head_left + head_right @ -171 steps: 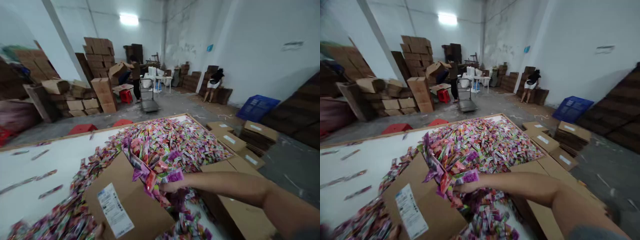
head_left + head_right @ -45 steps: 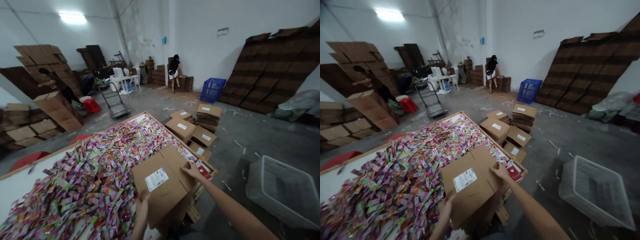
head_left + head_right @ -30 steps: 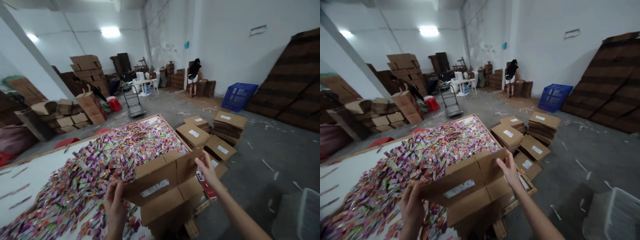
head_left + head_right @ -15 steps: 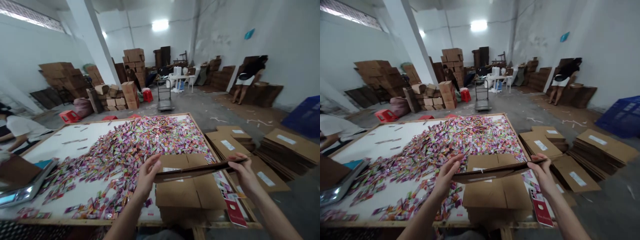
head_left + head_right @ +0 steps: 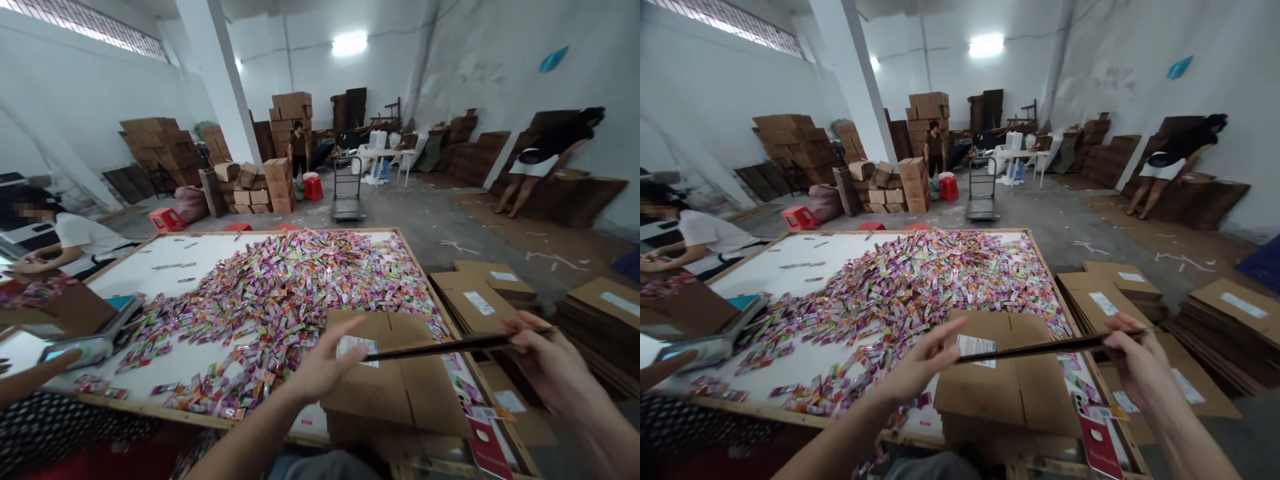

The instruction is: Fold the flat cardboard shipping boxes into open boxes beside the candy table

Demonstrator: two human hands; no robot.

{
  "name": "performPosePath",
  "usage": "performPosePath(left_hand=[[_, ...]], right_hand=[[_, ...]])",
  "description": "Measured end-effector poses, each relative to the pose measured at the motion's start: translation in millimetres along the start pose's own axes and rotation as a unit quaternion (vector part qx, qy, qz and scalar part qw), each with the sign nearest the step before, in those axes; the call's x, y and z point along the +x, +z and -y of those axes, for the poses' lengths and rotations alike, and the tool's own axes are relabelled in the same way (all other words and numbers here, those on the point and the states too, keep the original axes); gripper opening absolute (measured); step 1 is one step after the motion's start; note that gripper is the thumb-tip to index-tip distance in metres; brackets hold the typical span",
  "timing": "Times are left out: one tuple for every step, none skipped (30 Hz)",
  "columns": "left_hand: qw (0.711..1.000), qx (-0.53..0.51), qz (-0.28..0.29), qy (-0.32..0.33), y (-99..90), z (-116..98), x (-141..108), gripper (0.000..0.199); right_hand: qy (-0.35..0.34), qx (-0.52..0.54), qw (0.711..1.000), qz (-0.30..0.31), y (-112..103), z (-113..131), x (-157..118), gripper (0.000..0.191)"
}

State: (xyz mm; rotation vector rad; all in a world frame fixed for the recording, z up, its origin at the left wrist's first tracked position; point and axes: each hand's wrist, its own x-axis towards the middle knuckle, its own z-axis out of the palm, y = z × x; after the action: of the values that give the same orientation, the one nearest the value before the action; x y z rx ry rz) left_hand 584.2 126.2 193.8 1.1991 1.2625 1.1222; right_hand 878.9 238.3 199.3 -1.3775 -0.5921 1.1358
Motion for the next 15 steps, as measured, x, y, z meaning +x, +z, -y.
performPosePath(left_hand=[[0.998,-0.017,0.048,-0.025,6.5,-1,-2,0.051],[0.996,-0.033,0.074,-0.049,12.5,-2,-3,0.051],[0.994,-0.044,0.075,-0.067,17.0,-2,-4,0.051],[0.994,-0.051,0.06,-0.076,19.4,-2,-4,0.053],[0.995,-0.055,0.035,-0.08,19.5,-1,-3,0.055],[0.995,-0.058,0.009,-0.084,17.6,-1,-2,0.057],[0.994,-0.062,-0.01,-0.089,14.1,-1,-1,0.06],[0.993,-0.069,-0.024,-0.092,9.8,-1,0,0.061],[0.992,-0.078,-0.035,-0.096,5.6,-1,1,0.063],[0.99,-0.089,-0.043,-0.098,2.0,-2,2,0.063],[0.989,-0.099,-0.054,-0.095,-0.5,-3,3,0.063],[0.988,-0.105,-0.07,-0.087,-1.8,-4,5,0.062],[0.987,-0.107,-0.09,-0.077,-2.3,-5,7,0.062],[0.987,-0.102,-0.105,-0.064,-2.4,-6,9,0.061],[0.988,-0.089,-0.115,-0.05,-2.7,-8,11,0.059]], right_hand=[[0.011,0.004,1.0,-0.025,5,0,5,0.039],[0.028,-0.001,0.999,-0.041,9,-2,10,0.035],[0.047,-0.013,0.998,-0.046,13,-4,14,0.033],[0.06,-0.027,0.997,-0.044,16,-6,16,0.032],[0.064,-0.038,0.997,-0.037,16,-8,17,0.032],[0.057,-0.044,0.997,-0.029,16,-10,16,0.033],[0.043,-0.051,0.998,-0.015,13,-9,13,0.034],[0.028,-0.061,0.998,0.003,10,-8,9,0.036],[0.018,-0.075,0.997,0.022,7,-5,4,0.039],[0.014,-0.091,0.995,0.036,5,-2,-2,0.043],[0.015,-0.102,0.994,0.041,3,3,-7,0.047],[0.017,-0.106,0.994,0.037,2,7,-12,0.05],[0.019,-0.101,0.994,0.027,1,10,-17,0.053],[0.016,-0.088,0.996,0.015,2,12,-20,0.055],[0.012,-0.071,0.997,0.004,2,12,-23,0.057]])
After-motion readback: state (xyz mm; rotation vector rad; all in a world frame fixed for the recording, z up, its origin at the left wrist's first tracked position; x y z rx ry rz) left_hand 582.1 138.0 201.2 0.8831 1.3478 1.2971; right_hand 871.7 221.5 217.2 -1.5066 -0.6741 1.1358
